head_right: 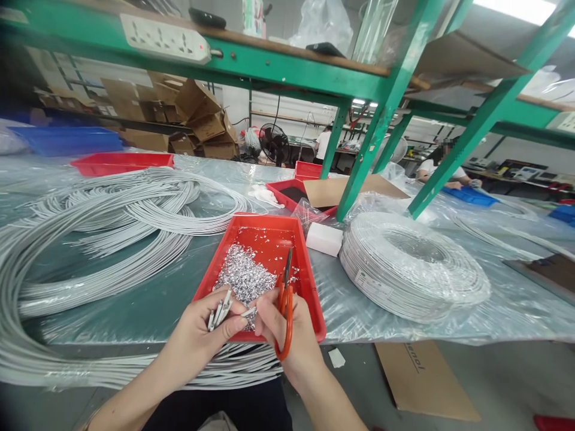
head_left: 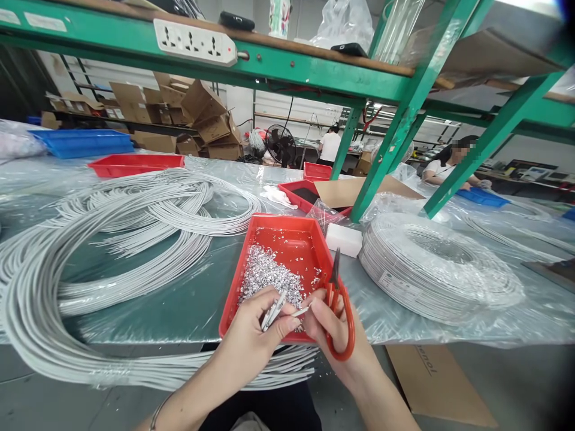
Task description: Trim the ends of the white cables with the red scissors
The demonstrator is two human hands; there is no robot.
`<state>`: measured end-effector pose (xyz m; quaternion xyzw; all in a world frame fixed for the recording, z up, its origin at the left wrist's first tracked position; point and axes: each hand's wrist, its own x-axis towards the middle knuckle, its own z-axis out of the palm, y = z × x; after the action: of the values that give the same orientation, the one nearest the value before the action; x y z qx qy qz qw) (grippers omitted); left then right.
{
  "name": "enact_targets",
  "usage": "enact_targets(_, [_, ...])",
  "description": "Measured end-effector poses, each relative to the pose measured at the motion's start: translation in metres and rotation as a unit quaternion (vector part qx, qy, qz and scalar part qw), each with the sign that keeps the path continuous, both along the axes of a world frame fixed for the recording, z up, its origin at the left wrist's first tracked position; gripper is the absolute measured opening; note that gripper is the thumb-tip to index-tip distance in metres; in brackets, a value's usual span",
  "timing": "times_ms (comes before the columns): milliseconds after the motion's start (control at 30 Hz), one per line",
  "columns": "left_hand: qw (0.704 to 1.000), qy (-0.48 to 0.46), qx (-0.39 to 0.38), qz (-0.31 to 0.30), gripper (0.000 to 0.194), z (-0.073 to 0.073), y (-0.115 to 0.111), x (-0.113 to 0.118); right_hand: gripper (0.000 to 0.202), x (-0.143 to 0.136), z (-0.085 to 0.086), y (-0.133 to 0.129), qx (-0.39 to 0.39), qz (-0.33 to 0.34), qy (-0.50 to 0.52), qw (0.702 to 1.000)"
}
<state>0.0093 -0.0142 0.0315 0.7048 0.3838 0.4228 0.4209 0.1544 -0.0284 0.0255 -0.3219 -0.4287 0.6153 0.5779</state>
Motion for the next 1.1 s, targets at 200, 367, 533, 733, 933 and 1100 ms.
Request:
enact_targets(200, [0.999, -0.016, -0.025, 0.016, 0.013, 0.001, 0.0, 0.001, 0.014, 0.005, 0.001, -0.003, 0.064, -0.079, -0.132, 0.986])
enact_targets(367, [0.987, -0.063, -0.13, -0.071, 0.022, -0.001, 0.0, -0.004, 0.01, 0.005, 0.006, -0.003, 0.083, -0.081, -0.178, 0.977])
enact_targets(533, [0.968, -0.071, -0.196, -0.138, 0.028, -0.005, 0.001, -0.006, 0.012, 0.011, 0.007, 0.009, 0.102, -0.118, -0.287, 0.945])
enact_targets(733, [0.995, -0.036, -0.081, -0.049, 0.02, -0.002, 0.006, -0.009, 0.02, 0.032, -0.001, 0.027, 0.123, -0.111, -0.331, 0.929])
enact_targets(933, [0.988, -0.038, -0.136, -0.056, 0.028, -0.005, 0.009, -0.013, 0.036, 0.046, 0.002, 0.017, 0.081, -0.086, -0.257, 0.959])
enact_targets(1100, [0.993, 0.099, -0.06, -0.024, 0.022, -0.005, 0.006, 0.0, 0.031, 0.06, 0.001, 0.006, 0.075, -0.113, -0.236, 0.962])
